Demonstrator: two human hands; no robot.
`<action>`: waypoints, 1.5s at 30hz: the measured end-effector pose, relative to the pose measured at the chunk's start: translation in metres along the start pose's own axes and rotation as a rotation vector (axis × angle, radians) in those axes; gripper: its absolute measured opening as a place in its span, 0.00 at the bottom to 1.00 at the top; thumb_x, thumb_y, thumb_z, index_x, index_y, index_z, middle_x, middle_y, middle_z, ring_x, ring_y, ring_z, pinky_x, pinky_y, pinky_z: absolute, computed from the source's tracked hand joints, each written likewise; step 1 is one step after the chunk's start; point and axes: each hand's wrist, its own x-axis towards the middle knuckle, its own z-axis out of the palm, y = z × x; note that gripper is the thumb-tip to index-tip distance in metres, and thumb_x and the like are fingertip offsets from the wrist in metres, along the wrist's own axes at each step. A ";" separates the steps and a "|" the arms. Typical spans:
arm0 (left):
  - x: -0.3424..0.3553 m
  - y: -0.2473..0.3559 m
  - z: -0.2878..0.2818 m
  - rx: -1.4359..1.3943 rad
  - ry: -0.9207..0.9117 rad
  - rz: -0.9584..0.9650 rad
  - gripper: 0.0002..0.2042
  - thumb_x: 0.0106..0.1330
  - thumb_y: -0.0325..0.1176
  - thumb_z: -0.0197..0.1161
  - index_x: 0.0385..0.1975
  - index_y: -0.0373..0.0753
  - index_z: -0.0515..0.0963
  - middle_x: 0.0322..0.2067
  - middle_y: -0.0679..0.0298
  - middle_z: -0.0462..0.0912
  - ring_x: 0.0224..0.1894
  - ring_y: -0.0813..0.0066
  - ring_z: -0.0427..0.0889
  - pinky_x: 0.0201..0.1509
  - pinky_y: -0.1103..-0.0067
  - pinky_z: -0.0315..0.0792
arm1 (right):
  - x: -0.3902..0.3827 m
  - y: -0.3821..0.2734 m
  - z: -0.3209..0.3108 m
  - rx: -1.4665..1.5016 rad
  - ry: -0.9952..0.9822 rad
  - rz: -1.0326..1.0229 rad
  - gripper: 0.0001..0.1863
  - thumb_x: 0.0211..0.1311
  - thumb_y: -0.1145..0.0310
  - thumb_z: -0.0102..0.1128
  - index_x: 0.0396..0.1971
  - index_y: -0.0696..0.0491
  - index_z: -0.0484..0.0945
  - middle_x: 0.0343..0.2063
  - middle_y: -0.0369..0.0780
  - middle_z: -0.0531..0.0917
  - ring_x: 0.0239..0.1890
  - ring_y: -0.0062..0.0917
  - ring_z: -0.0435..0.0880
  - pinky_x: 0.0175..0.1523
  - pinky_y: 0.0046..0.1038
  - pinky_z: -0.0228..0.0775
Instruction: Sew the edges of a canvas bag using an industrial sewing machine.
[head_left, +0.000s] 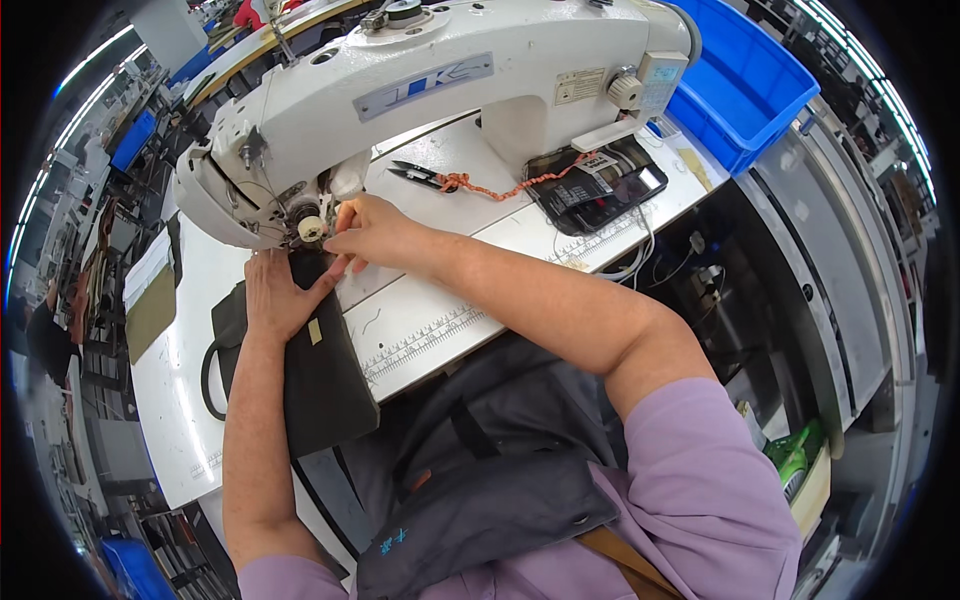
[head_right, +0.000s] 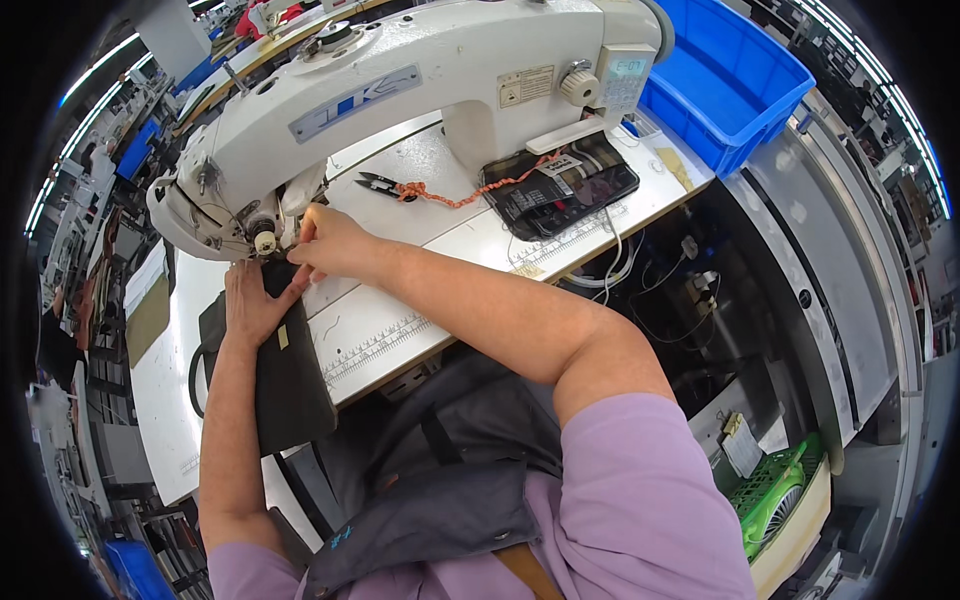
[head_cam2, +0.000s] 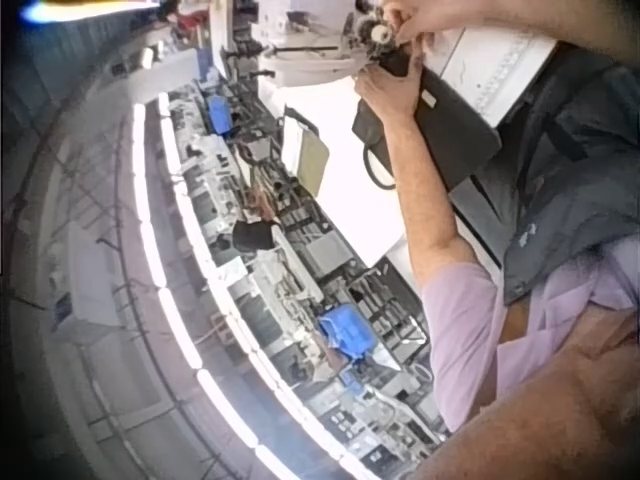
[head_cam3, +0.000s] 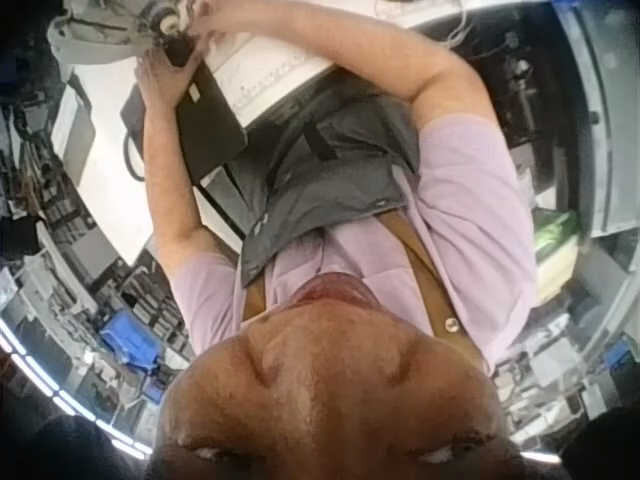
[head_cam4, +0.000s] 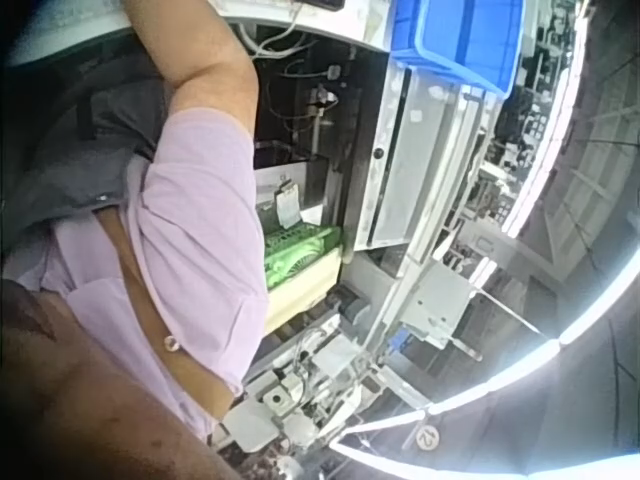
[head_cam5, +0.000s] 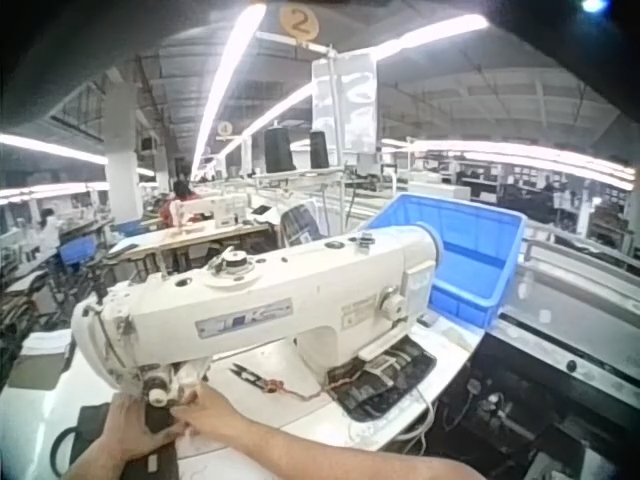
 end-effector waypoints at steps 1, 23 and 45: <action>-0.001 -0.003 -0.002 0.009 0.022 0.029 0.37 0.52 0.57 0.76 0.52 0.33 0.76 0.48 0.48 0.80 0.51 0.47 0.78 0.56 0.59 0.69 | 0.003 0.002 -0.001 0.114 -0.045 -0.007 0.16 0.57 0.71 0.69 0.40 0.60 0.72 0.25 0.40 0.82 0.27 0.27 0.87 0.30 0.28 0.76; 0.002 0.023 -0.013 0.071 -0.217 -0.205 0.38 0.61 0.72 0.59 0.31 0.32 0.85 0.29 0.50 0.87 0.39 0.49 0.86 0.47 0.60 0.78 | 0.003 -0.012 -0.018 -0.645 0.094 -0.185 0.12 0.59 0.61 0.65 0.37 0.53 0.85 0.28 0.34 0.87 0.24 0.19 0.80 0.34 0.27 0.72; -0.131 -0.004 -0.135 0.298 0.098 0.265 0.27 0.59 0.57 0.70 0.14 0.42 0.69 0.16 0.60 0.71 0.22 0.55 0.73 0.30 0.66 0.64 | -0.004 -0.002 -0.008 -0.790 0.066 -0.191 0.15 0.60 0.58 0.64 0.42 0.48 0.87 0.32 0.35 0.89 0.34 0.25 0.87 0.44 0.29 0.77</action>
